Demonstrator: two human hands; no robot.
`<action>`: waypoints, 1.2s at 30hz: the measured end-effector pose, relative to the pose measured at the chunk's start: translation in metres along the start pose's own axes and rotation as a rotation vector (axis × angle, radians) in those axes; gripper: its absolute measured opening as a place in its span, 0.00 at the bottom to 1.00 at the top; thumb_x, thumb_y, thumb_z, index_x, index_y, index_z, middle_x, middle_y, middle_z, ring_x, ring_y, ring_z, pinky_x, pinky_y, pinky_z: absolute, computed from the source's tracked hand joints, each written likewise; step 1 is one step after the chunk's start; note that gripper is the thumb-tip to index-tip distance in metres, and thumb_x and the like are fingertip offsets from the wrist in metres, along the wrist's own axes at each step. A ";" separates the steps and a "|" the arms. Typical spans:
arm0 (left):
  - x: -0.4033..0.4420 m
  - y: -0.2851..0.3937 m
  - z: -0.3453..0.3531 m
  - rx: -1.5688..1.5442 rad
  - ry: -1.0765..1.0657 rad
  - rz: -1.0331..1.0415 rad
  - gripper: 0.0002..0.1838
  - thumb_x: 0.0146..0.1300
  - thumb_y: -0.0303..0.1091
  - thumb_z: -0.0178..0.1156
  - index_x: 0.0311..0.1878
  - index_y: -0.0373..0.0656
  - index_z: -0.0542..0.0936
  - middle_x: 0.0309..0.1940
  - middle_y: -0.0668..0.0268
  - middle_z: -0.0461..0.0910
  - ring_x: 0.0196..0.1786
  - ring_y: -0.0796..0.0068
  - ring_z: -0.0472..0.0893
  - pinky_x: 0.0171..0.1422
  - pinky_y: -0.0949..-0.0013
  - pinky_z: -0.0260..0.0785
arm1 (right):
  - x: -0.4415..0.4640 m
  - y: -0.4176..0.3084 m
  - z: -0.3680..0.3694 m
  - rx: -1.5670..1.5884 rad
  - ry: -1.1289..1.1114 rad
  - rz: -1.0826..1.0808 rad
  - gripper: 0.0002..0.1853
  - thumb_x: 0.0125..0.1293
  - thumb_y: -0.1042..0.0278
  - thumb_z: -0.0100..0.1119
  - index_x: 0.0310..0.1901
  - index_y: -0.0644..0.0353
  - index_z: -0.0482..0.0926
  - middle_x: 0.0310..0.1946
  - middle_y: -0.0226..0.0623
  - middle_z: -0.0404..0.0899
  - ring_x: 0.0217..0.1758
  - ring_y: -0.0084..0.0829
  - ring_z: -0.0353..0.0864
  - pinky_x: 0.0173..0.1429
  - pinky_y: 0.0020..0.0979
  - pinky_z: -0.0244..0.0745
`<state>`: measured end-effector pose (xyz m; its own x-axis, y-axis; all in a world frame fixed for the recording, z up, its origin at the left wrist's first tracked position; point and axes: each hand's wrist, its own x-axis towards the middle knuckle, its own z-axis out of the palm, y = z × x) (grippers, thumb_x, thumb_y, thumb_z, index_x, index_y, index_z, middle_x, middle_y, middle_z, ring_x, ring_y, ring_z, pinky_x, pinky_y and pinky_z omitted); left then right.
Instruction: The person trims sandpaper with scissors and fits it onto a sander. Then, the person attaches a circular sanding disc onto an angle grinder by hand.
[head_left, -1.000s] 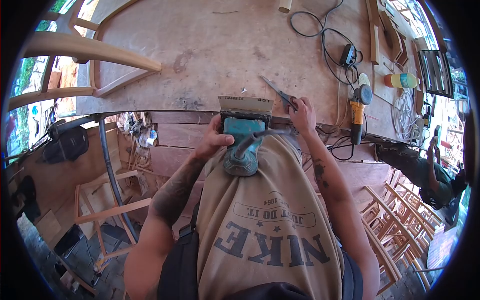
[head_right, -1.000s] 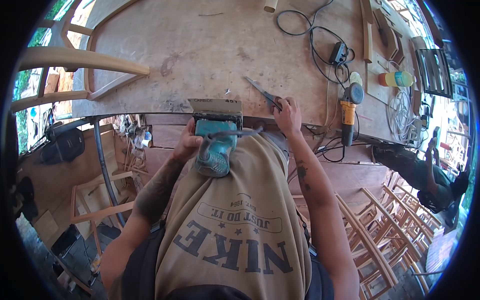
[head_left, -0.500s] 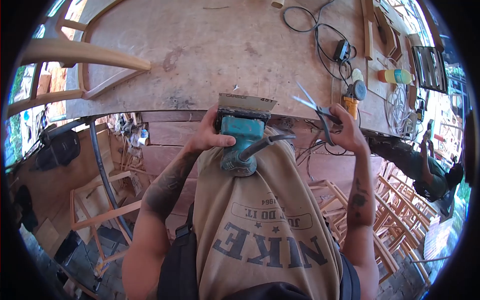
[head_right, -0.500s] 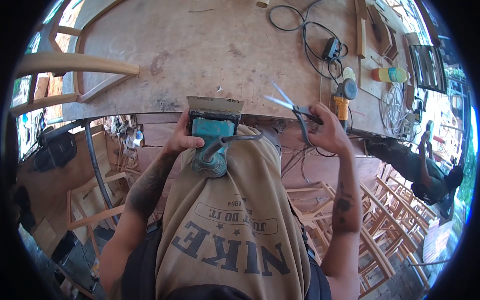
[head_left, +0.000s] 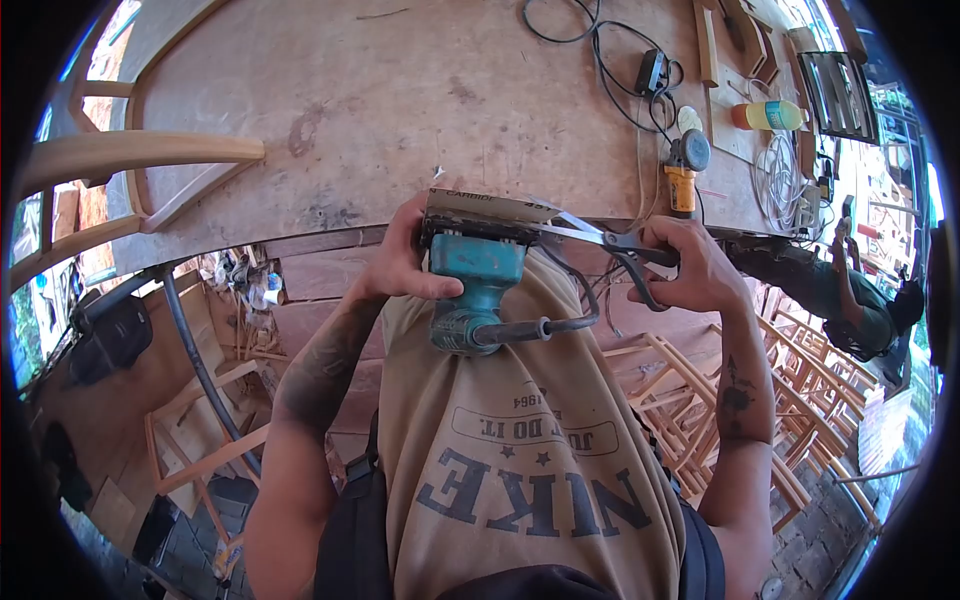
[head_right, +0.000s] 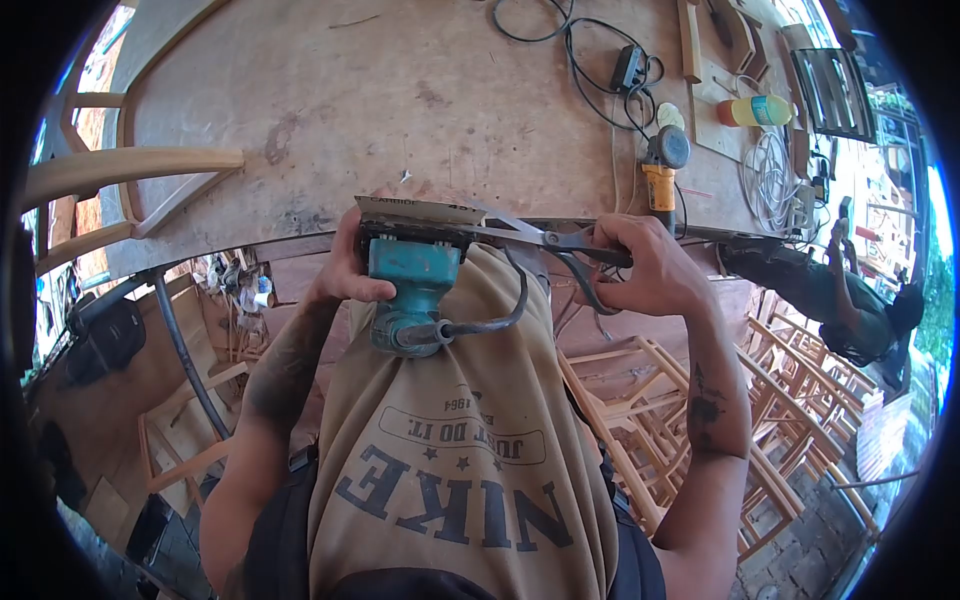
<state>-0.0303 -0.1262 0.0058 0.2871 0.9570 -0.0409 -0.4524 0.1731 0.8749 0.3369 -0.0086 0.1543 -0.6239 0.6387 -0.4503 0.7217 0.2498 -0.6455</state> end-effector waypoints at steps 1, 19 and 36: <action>0.001 0.003 0.002 0.000 -0.005 -0.005 0.53 0.43 0.42 0.88 0.73 0.35 0.74 0.64 0.62 0.81 0.67 0.68 0.79 0.76 0.63 0.67 | 0.000 0.000 0.001 0.001 0.000 0.001 0.28 0.42 0.67 0.88 0.32 0.60 0.71 0.27 0.28 0.72 0.29 0.25 0.67 0.35 0.31 0.64; -0.005 0.010 0.002 0.044 -0.021 0.053 0.50 0.41 0.42 0.88 0.68 0.36 0.76 0.58 0.66 0.81 0.63 0.73 0.79 0.72 0.66 0.69 | 0.009 -0.013 0.008 0.071 -0.048 -0.019 0.28 0.42 0.66 0.89 0.31 0.62 0.71 0.27 0.32 0.72 0.30 0.29 0.68 0.35 0.33 0.65; -0.016 0.018 -0.012 0.000 -0.051 -0.062 0.46 0.41 0.31 0.89 0.68 0.32 0.81 0.62 0.61 0.86 0.65 0.73 0.81 0.74 0.65 0.70 | 0.004 -0.009 0.011 0.162 -0.121 0.142 0.29 0.43 0.66 0.89 0.32 0.62 0.70 0.28 0.31 0.74 0.29 0.27 0.68 0.36 0.31 0.67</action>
<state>-0.0529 -0.1354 0.0166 0.3577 0.9312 -0.0704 -0.4321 0.2319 0.8715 0.3251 -0.0163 0.1515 -0.5578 0.5648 -0.6082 0.7536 0.0375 -0.6563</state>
